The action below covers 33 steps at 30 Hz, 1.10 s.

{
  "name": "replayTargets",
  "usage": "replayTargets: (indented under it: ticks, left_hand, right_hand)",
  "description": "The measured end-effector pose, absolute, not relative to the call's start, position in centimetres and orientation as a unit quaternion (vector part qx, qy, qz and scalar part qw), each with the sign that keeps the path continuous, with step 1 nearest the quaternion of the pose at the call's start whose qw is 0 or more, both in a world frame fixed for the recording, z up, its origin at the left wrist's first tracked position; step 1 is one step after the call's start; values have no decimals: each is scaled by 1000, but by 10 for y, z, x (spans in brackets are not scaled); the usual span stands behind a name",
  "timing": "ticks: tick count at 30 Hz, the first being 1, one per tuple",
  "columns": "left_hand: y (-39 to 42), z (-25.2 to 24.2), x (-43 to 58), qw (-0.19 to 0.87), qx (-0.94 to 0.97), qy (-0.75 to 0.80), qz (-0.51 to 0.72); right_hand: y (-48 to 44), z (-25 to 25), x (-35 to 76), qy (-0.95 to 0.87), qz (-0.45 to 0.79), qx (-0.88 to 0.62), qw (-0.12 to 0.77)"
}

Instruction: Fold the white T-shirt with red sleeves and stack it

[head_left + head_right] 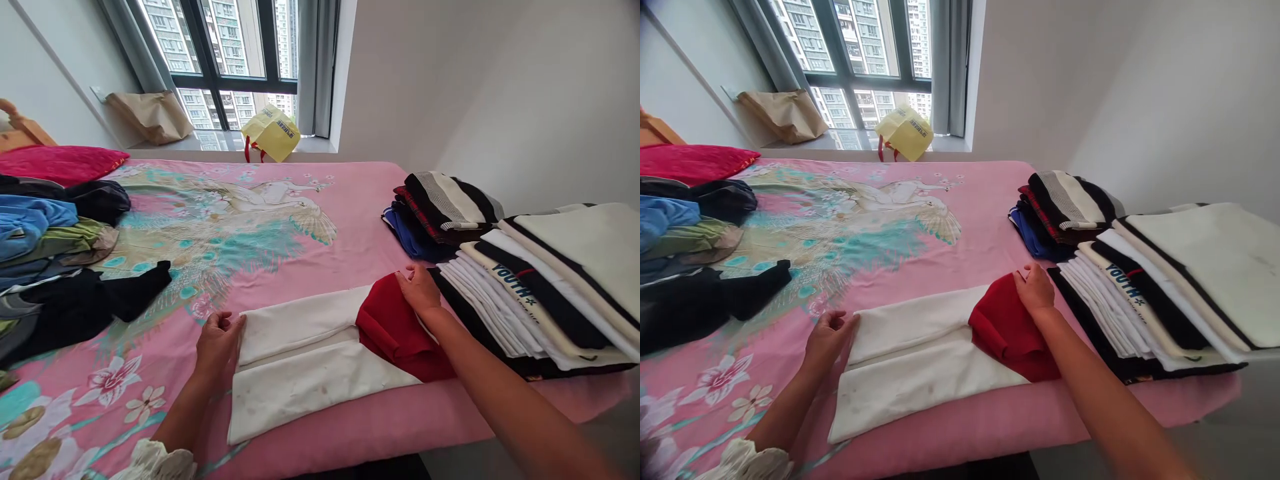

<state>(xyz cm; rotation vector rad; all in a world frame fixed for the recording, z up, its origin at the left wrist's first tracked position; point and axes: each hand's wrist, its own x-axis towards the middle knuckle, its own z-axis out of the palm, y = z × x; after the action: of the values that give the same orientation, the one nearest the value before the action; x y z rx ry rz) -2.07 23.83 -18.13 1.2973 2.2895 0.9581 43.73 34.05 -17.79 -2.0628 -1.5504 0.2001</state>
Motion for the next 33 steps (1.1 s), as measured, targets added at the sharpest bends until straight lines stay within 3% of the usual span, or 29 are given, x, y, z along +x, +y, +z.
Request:
replayTargets:
  ticks: [3, 6, 10, 14, 19, 21, 26, 33]
  left_hand:
    - [227, -180, -10, 74, 585, 719, 369]
    - [216, -179, 15, 52, 757, 590, 276]
    - [209, -190, 34, 52, 784, 612, 85]
    - [212, -201, 28, 64, 746, 663, 8]
    - [216, -197, 24, 57, 752, 657, 3]
    - [219, -191, 33, 29, 767, 640, 44]
    - [244, -174, 100, 55, 856, 487, 163]
    - [290, -185, 177, 114, 854, 492, 122]
  right_hand:
    - [323, -163, 419, -643, 42, -670, 368]
    - [308, -160, 397, -702, 68, -590, 394]
    - [303, -181, 387, -710, 105, -604, 346]
    - [305, -203, 397, -740, 135, -609, 250]
    - [287, -184, 433, -653, 99, -636, 400]
    - [269, -174, 452, -609, 100, -664, 421]
    - [228, -166, 471, -607, 188, -729, 255]
    - [221, -157, 463, -584, 181, -790, 46]
